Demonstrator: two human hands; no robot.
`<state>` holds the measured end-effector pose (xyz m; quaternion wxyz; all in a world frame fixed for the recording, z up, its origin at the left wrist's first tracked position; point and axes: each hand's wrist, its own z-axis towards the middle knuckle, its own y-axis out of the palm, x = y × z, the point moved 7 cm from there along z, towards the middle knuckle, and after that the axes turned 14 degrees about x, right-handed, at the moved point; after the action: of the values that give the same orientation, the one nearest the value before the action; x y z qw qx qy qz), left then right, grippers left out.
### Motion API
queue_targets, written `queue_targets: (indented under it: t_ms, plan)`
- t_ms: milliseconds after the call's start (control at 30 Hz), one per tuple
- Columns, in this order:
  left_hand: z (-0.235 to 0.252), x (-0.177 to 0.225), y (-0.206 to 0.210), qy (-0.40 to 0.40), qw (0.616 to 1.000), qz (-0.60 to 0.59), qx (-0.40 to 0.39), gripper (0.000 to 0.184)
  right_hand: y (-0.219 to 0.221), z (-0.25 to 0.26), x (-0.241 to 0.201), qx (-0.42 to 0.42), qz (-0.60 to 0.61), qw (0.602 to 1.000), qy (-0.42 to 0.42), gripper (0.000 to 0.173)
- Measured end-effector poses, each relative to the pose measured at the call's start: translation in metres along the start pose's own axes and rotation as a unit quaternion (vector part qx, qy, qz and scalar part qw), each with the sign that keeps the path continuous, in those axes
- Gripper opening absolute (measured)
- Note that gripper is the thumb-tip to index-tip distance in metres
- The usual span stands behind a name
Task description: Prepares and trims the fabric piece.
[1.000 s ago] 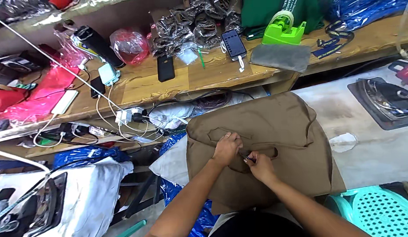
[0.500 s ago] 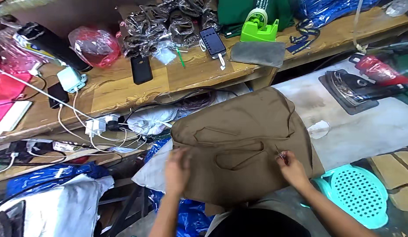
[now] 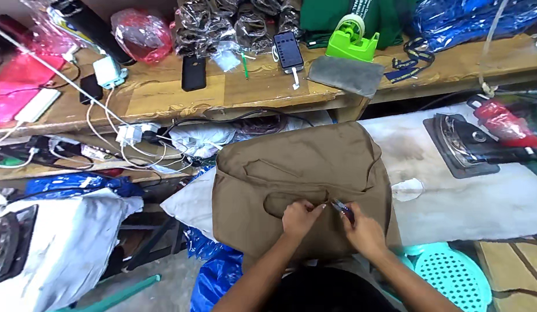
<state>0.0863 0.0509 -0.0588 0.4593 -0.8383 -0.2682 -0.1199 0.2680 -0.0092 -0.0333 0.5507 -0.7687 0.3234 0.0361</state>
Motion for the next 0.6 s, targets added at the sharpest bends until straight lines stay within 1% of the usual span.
queue_targets:
  t_ms: [67, 133, 233, 333, 433, 600]
  plan:
    - [0.001, 0.003, 0.013, -0.024, 1.000, -0.015, -0.008, 0.037, -0.006, 0.008, -0.007, -0.024, -0.035, 0.998, -0.047, 0.042]
    - [-0.003, 0.005, 0.019, -0.046, 0.998, -0.033, 0.003, 0.028, -0.012, 0.016, -0.015, -0.043, -0.080, 0.990, -0.111, 0.038]
    - [-0.009, 0.003, 0.019, -0.068, 0.996, -0.054, 0.033, 0.026, -0.015, 0.029, -0.026, -0.043, -0.127, 0.966, -0.221, 0.032]
    - [-0.016, 0.001, 0.021, -0.084, 0.993, -0.060, 0.056, 0.027, -0.013, 0.038, -0.036, -0.013, -0.129, 0.937, -0.325, 0.028]
    - [-0.021, 0.001, 0.023, -0.100, 0.991, -0.054, 0.064, 0.027, -0.008, 0.043, -0.047, -0.043, -0.154, 0.909, -0.385, 0.028]
    - [-0.026, 0.005, 0.023, -0.104, 0.990, -0.057, 0.076, 0.026, -0.003, 0.050, -0.060, -0.051, -0.177, 0.874, -0.450, 0.027]
